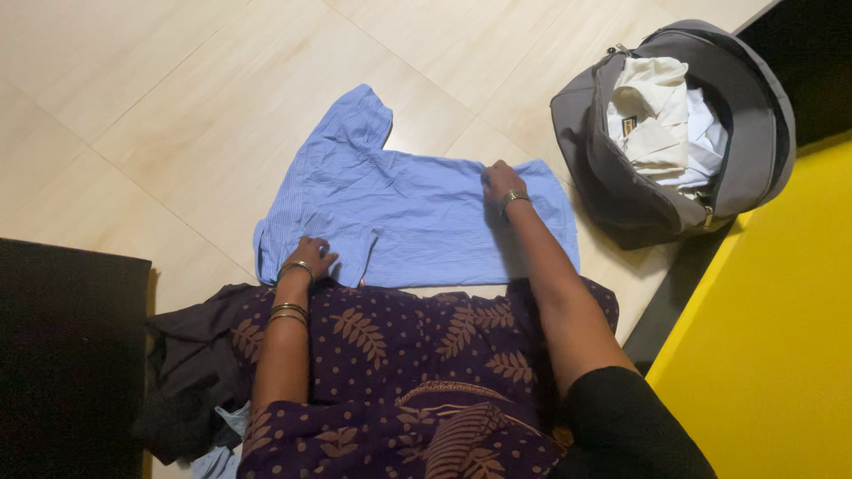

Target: The person folds a light blue striped shirt and places it into a gray bag. They then pick up a dark gray shirt, lay it flat, and begin buttoning it.

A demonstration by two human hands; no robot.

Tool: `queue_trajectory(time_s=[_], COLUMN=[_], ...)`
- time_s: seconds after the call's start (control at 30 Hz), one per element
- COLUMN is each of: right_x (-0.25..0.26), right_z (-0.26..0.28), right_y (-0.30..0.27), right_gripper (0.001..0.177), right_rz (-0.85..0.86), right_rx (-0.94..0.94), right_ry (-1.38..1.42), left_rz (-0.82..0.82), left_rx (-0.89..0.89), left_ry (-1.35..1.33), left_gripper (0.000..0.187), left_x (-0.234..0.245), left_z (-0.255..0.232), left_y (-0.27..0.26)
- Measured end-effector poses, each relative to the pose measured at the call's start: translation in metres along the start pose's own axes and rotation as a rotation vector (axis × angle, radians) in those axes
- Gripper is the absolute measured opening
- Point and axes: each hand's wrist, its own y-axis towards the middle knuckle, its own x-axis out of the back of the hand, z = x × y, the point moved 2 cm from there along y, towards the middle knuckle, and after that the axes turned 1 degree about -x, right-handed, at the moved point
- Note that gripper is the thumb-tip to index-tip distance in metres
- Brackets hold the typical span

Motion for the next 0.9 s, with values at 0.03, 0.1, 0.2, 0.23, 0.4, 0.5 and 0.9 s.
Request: queue_trajectory(time_s=[0.03,0.1,0.2,0.23,0.4,0.5,0.9], right_x=[0.004,0.010,0.014,0.016,0.009,0.002,-0.003], right_z=[0.003,0.008,0.005,-0.001,-0.032,-0.031,-0.012], right_y=[-0.008,-0.029,-0.056,-0.060,-0.039,-0.019,0.018], right_gripper=[0.020,0.022,0.028,0.031,0.049,0.045,0.041], right_rz=[-0.058,-0.111,-0.146,-0.189,-0.107,-0.075,0.102], right_rx=[0.014,0.053,0.134,0.164,0.014,0.071,-0.290], right_ry=[-0.022,-0.045,-0.060,-0.065,-0.012,-0.159,0.180], left_rz=[-0.007,-0.033,-0.078,-0.094,-0.002,0.090,0.131], left_rx=[0.003,-0.049,-0.155,-0.195,-0.110,-0.072,0.008], left_ry=[0.008,-0.071,-0.142,-0.158,-0.101,0.015,0.140], left_gripper=[0.055,0.056,0.056,0.055,0.061,0.062,0.060], left_x=[0.002,0.006,0.006,0.005,-0.014,-0.026,-0.016], left_z=[-0.003,-0.008,-0.018,-0.022,-0.022,-0.011,-0.032], left_y=[-0.002,-0.003,-0.004,-0.005,0.006,0.016,-0.003])
